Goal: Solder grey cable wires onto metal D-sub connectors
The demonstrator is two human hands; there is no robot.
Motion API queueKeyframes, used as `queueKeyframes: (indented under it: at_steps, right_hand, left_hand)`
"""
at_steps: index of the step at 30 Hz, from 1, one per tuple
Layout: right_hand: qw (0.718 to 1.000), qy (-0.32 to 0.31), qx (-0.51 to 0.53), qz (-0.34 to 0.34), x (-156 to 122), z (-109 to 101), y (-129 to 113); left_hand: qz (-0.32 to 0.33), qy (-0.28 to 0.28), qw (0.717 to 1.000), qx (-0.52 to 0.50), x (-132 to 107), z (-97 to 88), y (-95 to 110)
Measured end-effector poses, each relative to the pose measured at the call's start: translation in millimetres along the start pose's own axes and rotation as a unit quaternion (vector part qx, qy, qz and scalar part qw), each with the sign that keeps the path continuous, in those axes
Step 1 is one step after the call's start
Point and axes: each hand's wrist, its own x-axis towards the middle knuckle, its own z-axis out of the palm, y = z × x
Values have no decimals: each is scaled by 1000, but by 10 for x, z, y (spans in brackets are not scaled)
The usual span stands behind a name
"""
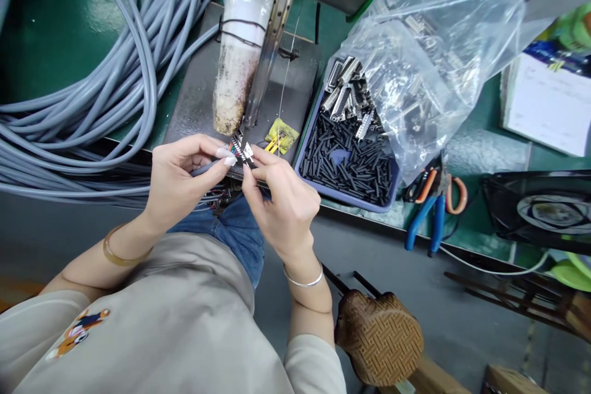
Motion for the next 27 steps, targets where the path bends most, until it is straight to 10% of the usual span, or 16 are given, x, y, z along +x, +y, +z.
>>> queueKeyframes:
  at_steps: [27]
  right_hand:
    - [992,20,50,117,-75,37,-38]
  left_hand:
    - [-205,-134,940,-237,50,-138,4]
